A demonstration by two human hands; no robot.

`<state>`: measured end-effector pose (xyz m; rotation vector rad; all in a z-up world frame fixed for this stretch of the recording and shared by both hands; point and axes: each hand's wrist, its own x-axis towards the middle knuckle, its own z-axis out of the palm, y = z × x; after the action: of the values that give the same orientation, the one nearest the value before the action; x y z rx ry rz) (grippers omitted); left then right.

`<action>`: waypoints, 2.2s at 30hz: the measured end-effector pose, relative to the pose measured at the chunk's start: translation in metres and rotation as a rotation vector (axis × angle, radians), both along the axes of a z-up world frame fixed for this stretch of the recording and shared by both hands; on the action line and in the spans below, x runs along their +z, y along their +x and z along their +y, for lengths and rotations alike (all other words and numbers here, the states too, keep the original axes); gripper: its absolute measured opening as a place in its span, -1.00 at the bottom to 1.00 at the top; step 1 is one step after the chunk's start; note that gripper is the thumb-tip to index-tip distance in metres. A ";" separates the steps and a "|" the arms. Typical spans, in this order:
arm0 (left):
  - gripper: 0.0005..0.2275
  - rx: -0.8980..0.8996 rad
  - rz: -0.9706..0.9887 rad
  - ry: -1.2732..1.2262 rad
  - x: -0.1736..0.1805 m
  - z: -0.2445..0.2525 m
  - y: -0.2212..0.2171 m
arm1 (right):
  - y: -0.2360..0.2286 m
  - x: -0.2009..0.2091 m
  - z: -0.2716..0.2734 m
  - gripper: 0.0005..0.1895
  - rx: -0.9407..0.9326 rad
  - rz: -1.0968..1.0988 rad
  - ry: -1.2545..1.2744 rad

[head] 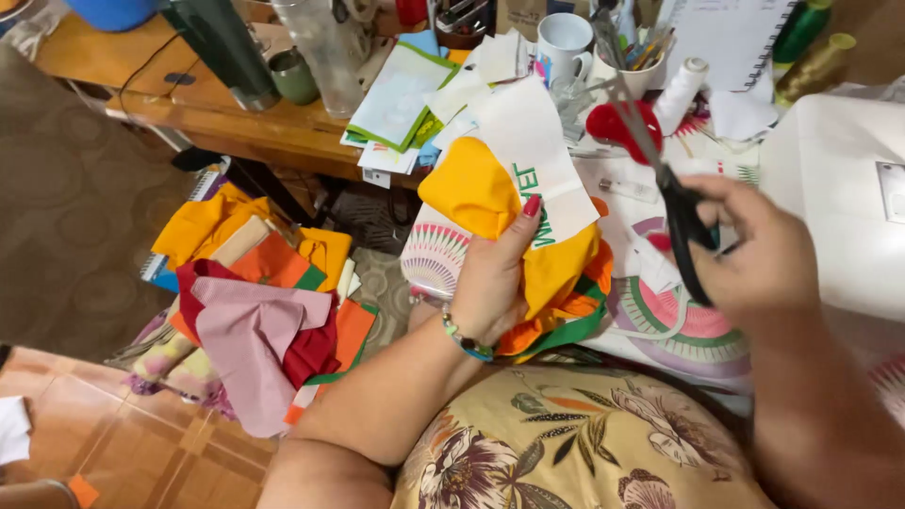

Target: Trimming excess stabilizer material from the back of embroidered fabric pieces using scissors

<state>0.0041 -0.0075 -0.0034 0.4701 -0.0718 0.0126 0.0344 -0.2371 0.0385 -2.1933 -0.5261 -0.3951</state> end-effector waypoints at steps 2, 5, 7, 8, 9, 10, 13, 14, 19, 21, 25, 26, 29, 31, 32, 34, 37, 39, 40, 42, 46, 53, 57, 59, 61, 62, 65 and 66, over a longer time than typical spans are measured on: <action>-0.59 -0.014 0.095 -0.010 -0.009 -0.016 0.005 | -0.026 -0.025 -0.016 -0.53 0.033 0.081 0.090; -0.64 -0.214 0.227 -0.073 -0.023 -0.029 0.008 | -0.043 -0.059 -0.052 -0.51 -0.211 0.247 -0.237; -0.61 -0.344 0.062 -0.083 -0.014 -0.028 0.006 | -0.057 -0.088 -0.076 -0.42 -0.157 0.275 -0.031; -0.56 -0.455 -0.114 -0.094 -0.010 -0.027 0.005 | -0.065 -0.102 -0.088 -0.33 -0.088 0.287 0.176; -0.56 -0.466 -0.107 -0.099 -0.018 -0.034 0.007 | -0.074 -0.098 -0.087 -0.33 -0.099 0.294 0.174; -0.57 -0.347 -0.069 -0.131 -0.025 -0.040 0.010 | -0.080 -0.093 -0.084 -0.27 -0.106 0.330 0.175; -0.54 -0.133 0.014 -0.079 -0.024 -0.058 0.013 | -0.083 -0.084 -0.079 -0.25 -0.089 0.375 0.085; -0.53 -0.029 0.063 0.004 -0.021 -0.063 0.012 | -0.081 -0.082 -0.078 -0.28 -0.058 0.388 -0.006; -0.52 0.072 0.062 0.049 -0.032 -0.074 0.009 | -0.080 -0.068 -0.061 -0.27 -0.187 0.496 -0.257; -0.52 0.086 0.055 0.059 -0.031 -0.073 0.007 | -0.079 -0.065 -0.055 -0.24 -0.182 0.499 -0.258; -0.53 0.118 0.062 0.202 -0.031 -0.071 0.004 | -0.076 -0.065 -0.048 -0.23 -0.083 0.294 -0.370; -0.56 0.106 0.028 0.223 -0.033 -0.070 0.004 | -0.074 -0.071 -0.049 -0.25 -0.030 0.137 -0.452; -0.53 0.090 0.105 0.188 -0.034 -0.070 0.003 | -0.070 -0.057 -0.051 -0.24 -0.073 0.140 -0.534; -0.55 0.036 0.082 0.145 -0.032 -0.067 0.003 | -0.072 -0.038 -0.048 -0.25 -0.105 0.296 -0.492; -0.57 -0.018 0.071 0.102 -0.032 -0.065 0.001 | -0.075 -0.029 -0.047 -0.25 -0.133 0.464 -0.448; -0.55 0.022 0.012 0.228 -0.026 -0.062 -0.003 | -0.077 -0.033 -0.046 -0.25 -0.064 0.310 -0.435; -0.78 -0.044 -0.181 0.768 -0.014 -0.038 -0.015 | -0.075 -0.023 -0.046 -0.27 0.022 0.064 -0.384; -0.55 -0.140 -0.320 1.181 0.006 -0.019 -0.022 | -0.068 -0.007 -0.049 -0.29 0.043 -0.033 -0.351; -0.62 -0.109 -0.540 1.235 0.019 -0.011 -0.029 | -0.068 0.000 -0.050 -0.29 0.090 -0.123 -0.373; -0.70 -0.074 -0.757 1.282 0.022 0.007 -0.037 | -0.065 0.000 -0.053 -0.28 0.143 -0.211 -0.395; -0.77 -0.283 -0.293 0.646 -0.028 0.032 -0.029 | -0.043 -0.033 -0.047 -0.26 0.288 0.064 -0.301; -0.59 -0.150 0.219 0.251 -0.023 0.019 -0.027 | -0.039 -0.054 -0.035 -0.35 0.322 0.092 -0.248; -0.58 -0.150 0.218 0.214 -0.022 0.017 -0.028 | -0.048 -0.044 -0.036 -0.28 0.227 0.202 -0.221; -0.56 -0.117 0.235 0.128 -0.023 0.013 -0.032 | -0.057 -0.045 -0.039 -0.28 0.197 0.245 -0.164; -0.57 -0.092 0.225 0.151 -0.035 0.007 -0.038 | -0.064 -0.048 -0.048 -0.28 0.192 0.190 -0.205; -0.58 -0.062 0.198 0.177 -0.040 0.005 -0.039 | -0.065 -0.049 -0.052 -0.28 0.189 0.118 -0.245; -0.56 -0.052 0.298 0.218 -0.042 -0.004 -0.049 | -0.075 -0.050 -0.054 -0.26 0.156 0.069 -0.346; -0.56 -0.056 0.299 0.218 -0.042 -0.006 -0.050 | -0.080 -0.049 -0.051 -0.26 0.153 0.072 -0.346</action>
<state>-0.0463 -0.0136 -0.0455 0.6828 0.2098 -0.1210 -0.0455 -0.2878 -0.0101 -2.4651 -0.7627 -0.1494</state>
